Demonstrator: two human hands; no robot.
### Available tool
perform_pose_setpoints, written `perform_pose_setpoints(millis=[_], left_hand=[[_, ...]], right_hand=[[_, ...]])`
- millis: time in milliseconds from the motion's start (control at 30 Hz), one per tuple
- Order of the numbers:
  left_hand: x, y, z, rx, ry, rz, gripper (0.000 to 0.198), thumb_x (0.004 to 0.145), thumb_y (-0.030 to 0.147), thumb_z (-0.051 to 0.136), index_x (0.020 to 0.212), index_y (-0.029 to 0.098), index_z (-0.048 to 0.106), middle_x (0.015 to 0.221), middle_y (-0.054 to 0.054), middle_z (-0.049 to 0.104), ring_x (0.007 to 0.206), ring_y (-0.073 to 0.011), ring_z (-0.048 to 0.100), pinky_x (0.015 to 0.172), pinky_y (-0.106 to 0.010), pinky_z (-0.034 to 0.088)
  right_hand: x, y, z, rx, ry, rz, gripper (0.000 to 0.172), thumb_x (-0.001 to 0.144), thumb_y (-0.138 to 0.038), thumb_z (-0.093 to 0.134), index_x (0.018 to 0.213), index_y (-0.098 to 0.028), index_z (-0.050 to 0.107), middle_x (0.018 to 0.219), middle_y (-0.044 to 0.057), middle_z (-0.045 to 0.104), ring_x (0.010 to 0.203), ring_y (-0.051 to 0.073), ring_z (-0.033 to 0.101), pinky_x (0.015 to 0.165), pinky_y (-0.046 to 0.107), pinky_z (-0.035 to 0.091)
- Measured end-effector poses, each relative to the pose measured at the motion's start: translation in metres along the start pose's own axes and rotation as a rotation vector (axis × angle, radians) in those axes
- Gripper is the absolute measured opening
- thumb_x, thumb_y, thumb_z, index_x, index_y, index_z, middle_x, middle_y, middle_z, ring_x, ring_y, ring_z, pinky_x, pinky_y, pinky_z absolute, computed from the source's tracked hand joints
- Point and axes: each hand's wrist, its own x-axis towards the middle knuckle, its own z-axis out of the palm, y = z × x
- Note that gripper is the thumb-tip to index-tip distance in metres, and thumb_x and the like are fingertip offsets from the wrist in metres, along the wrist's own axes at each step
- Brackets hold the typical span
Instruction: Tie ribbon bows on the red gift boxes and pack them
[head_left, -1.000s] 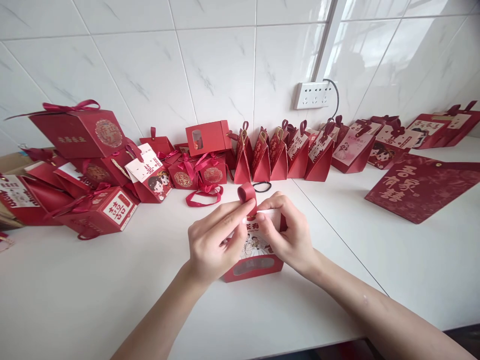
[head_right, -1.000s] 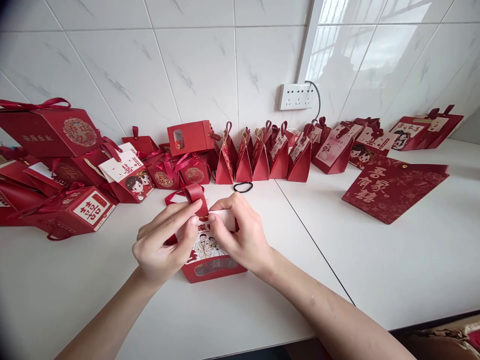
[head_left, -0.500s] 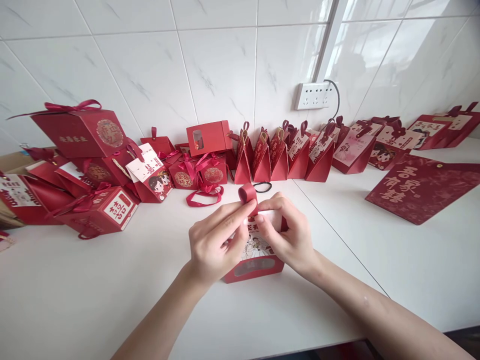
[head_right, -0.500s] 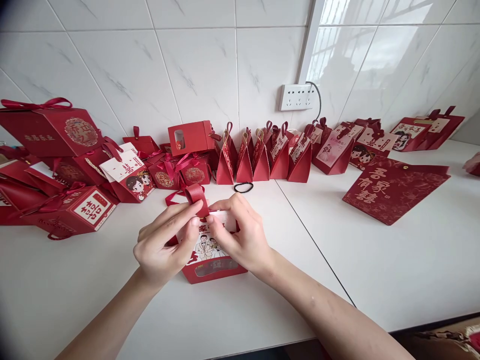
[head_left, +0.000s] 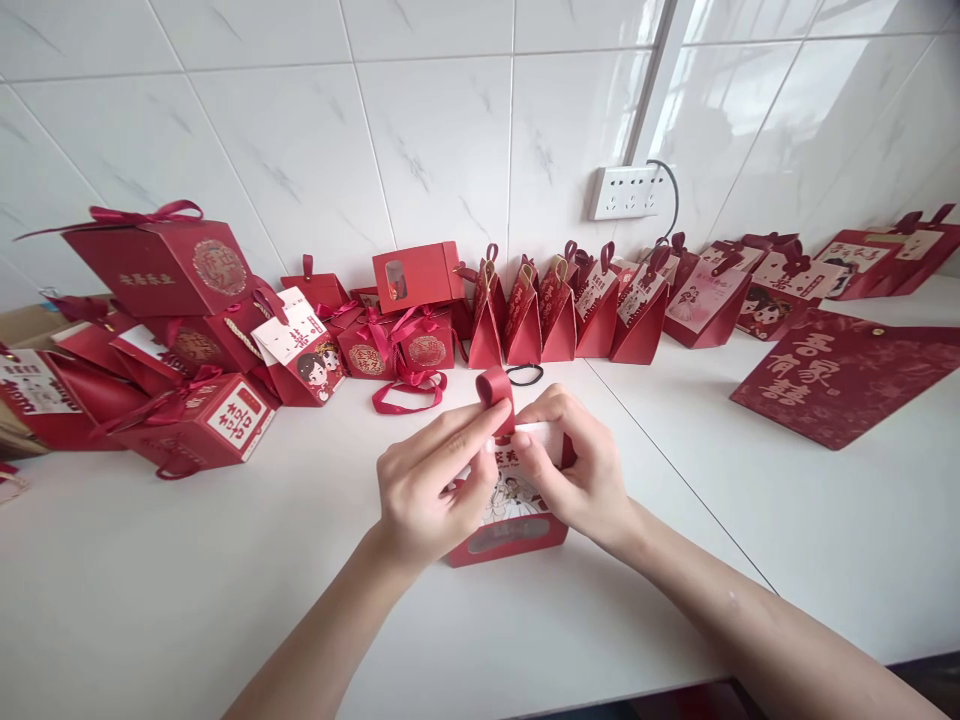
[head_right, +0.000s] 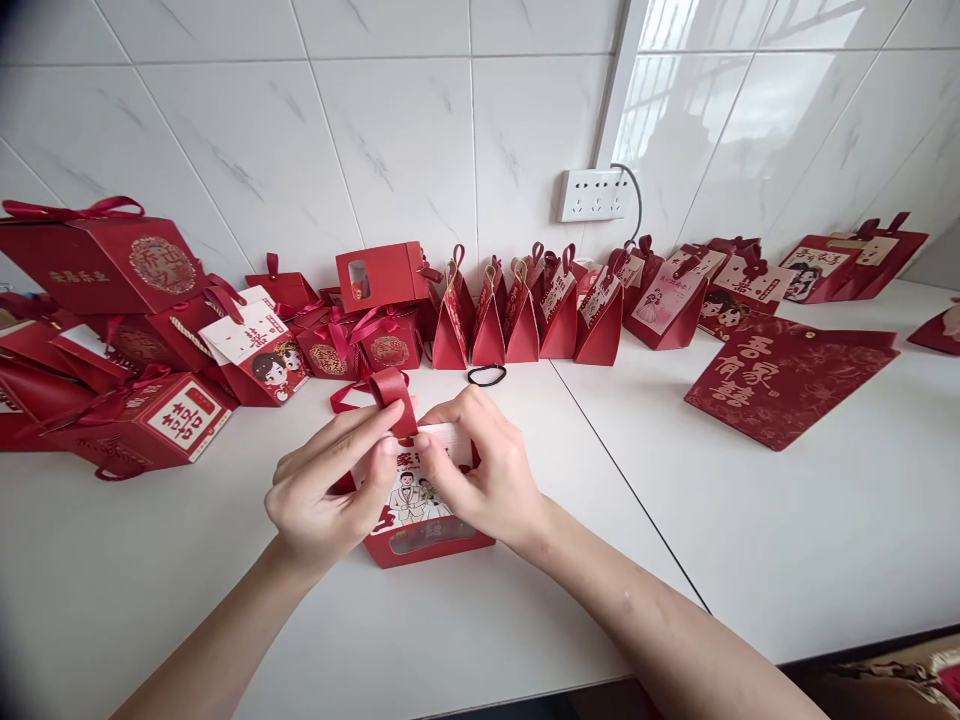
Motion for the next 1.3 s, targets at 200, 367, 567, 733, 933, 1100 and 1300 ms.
perform_pose_setpoints(millis=[200,367,567,733,933,1100,1300], left_hand=[[0.0011,0.0007,-0.0003,-0.012,0.011,-0.003,0.039,0.079,0.000,0.057,0.114,0.017,0.065,0.093,-0.003,0.074,0.069,-0.0091,0.066,0.060,-0.018,0.054],[0.0011,0.0008,-0.0010,-0.030,0.003,-0.004,0.040,0.079,0.000,0.056,0.115,0.017,0.064,0.094,-0.004,0.073,0.071,-0.0097,0.067,0.060,-0.018,0.055],[0.0016,0.0012,-0.0008,-0.039,0.007,0.001,0.042,0.078,-0.002,0.056,0.115,0.016,0.064,0.093,-0.005,0.074,0.071,-0.0099,0.066,0.060,-0.019,0.054],[0.0016,0.0011,-0.0001,-0.051,0.011,-0.015,0.040,0.080,0.000,0.056,0.114,0.017,0.065,0.095,-0.005,0.074,0.073,-0.0102,0.067,0.062,-0.019,0.056],[0.0017,0.0011,0.0004,-0.014,0.020,-0.016,0.037,0.080,0.001,0.060,0.112,0.018,0.066,0.093,-0.003,0.074,0.071,-0.0098,0.068,0.061,-0.018,0.055],[0.0005,0.0017,0.0005,-0.021,0.017,-0.028,0.036,0.079,-0.001,0.059,0.111,0.016,0.066,0.093,-0.005,0.074,0.070,-0.0103,0.067,0.061,-0.019,0.055],[0.0008,0.0018,0.0011,-0.010,0.020,-0.028,0.038,0.079,0.000,0.059,0.111,0.019,0.066,0.092,-0.003,0.074,0.068,-0.0104,0.067,0.059,-0.020,0.056]], right_hand=[[-0.0001,-0.0001,-0.0004,-0.004,-0.005,-0.007,0.006,0.088,-0.015,0.054,0.084,-0.020,0.053,0.071,-0.001,0.050,0.060,0.011,0.047,0.054,0.025,0.040],[-0.0009,0.0005,-0.0004,-0.017,-0.011,-0.006,0.006,0.089,-0.017,0.053,0.084,-0.020,0.054,0.072,-0.001,0.051,0.061,0.011,0.049,0.055,0.025,0.042],[-0.0001,0.0000,-0.0004,-0.014,-0.002,-0.001,0.007,0.088,-0.017,0.054,0.082,-0.020,0.053,0.070,-0.001,0.050,0.059,0.011,0.048,0.053,0.024,0.040],[0.0004,-0.0005,0.0001,-0.008,0.000,0.006,0.007,0.088,-0.017,0.053,0.081,-0.020,0.053,0.069,-0.001,0.050,0.058,0.011,0.047,0.052,0.025,0.040],[0.0006,-0.0004,-0.0001,-0.018,0.008,0.007,0.008,0.087,-0.016,0.054,0.080,-0.020,0.053,0.069,-0.002,0.049,0.058,0.010,0.047,0.052,0.024,0.040],[0.0013,-0.0003,-0.0006,-0.024,0.004,0.001,0.008,0.088,-0.020,0.055,0.080,-0.020,0.052,0.069,-0.002,0.050,0.056,0.010,0.046,0.050,0.024,0.039],[0.0006,-0.0006,0.0001,-0.041,0.010,0.012,0.009,0.088,-0.018,0.055,0.080,-0.020,0.053,0.068,-0.002,0.050,0.056,0.010,0.046,0.050,0.024,0.039]])
